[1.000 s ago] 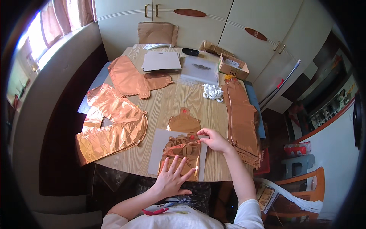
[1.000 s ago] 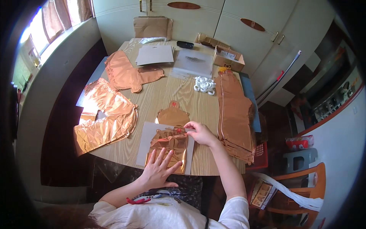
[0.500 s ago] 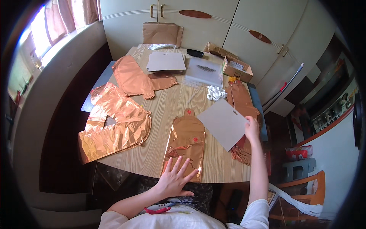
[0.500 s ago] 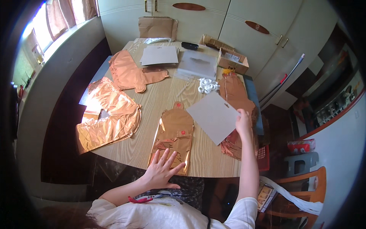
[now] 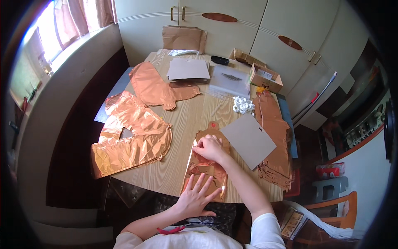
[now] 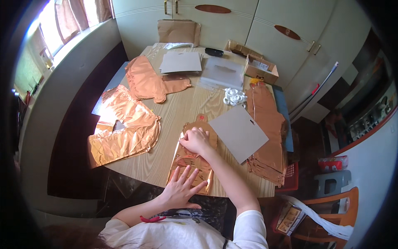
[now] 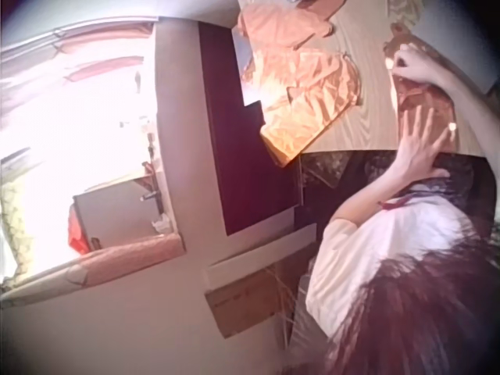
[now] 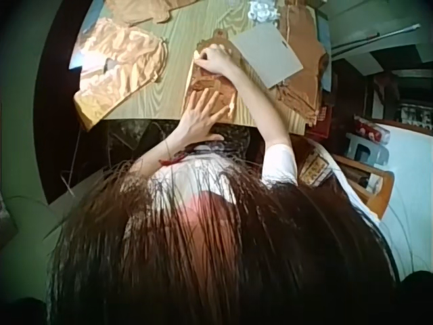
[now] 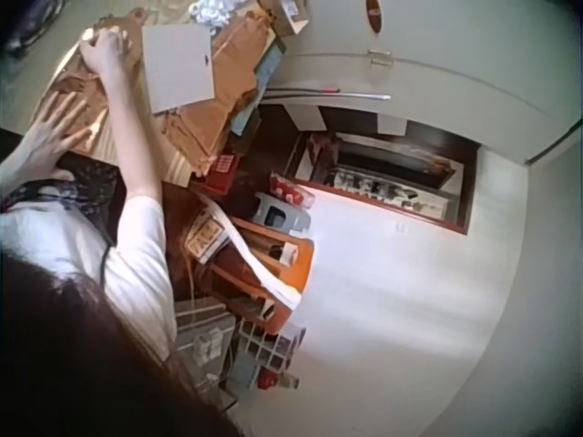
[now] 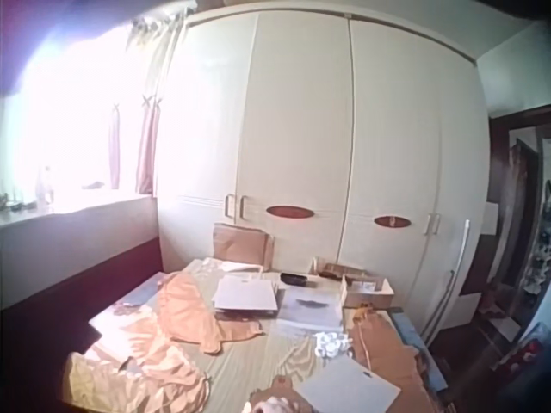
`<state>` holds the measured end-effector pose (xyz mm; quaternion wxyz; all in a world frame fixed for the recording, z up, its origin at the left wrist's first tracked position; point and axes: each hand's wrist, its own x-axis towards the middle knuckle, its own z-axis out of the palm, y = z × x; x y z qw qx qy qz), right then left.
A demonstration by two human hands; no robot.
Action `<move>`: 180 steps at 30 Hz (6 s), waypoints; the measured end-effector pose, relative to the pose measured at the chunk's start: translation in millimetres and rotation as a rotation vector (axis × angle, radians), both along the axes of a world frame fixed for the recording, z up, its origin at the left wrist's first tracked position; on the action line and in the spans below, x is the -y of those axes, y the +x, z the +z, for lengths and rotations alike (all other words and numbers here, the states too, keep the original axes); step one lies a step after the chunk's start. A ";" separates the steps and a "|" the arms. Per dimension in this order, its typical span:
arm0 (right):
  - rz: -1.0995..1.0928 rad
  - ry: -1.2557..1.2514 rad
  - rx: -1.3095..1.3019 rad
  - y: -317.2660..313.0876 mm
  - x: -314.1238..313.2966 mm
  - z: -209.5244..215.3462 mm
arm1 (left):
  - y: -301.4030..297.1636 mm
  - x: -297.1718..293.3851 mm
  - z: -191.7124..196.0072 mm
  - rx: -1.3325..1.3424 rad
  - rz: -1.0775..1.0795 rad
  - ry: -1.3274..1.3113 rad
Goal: Folding rose gold foil balloons and placing them into clear plastic bags with cardboard backing cards.
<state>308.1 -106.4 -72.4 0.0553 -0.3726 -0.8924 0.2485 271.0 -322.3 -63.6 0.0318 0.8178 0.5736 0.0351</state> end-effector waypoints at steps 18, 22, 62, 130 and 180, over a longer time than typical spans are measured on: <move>-0.131 -0.041 -0.012 -17.9 7.9 -9.3 | -1.3 -0.7 -0.2 0.017 -0.008 -0.017; -0.103 0.076 -0.094 -15.9 9.7 -17.4 | -1.4 -1.4 0.9 0.014 -0.009 -0.013; 0.130 0.417 -0.496 61.1 39.5 34.9 | -1.7 -1.4 2.6 0.045 0.008 -0.011; 0.121 0.545 -0.376 151.2 142.7 -11.7 | -62.1 17.2 3.4 0.232 0.364 0.058; 0.131 0.568 -0.331 148.1 141.5 -15.0 | -146.8 -13.3 15.7 0.174 -0.354 0.035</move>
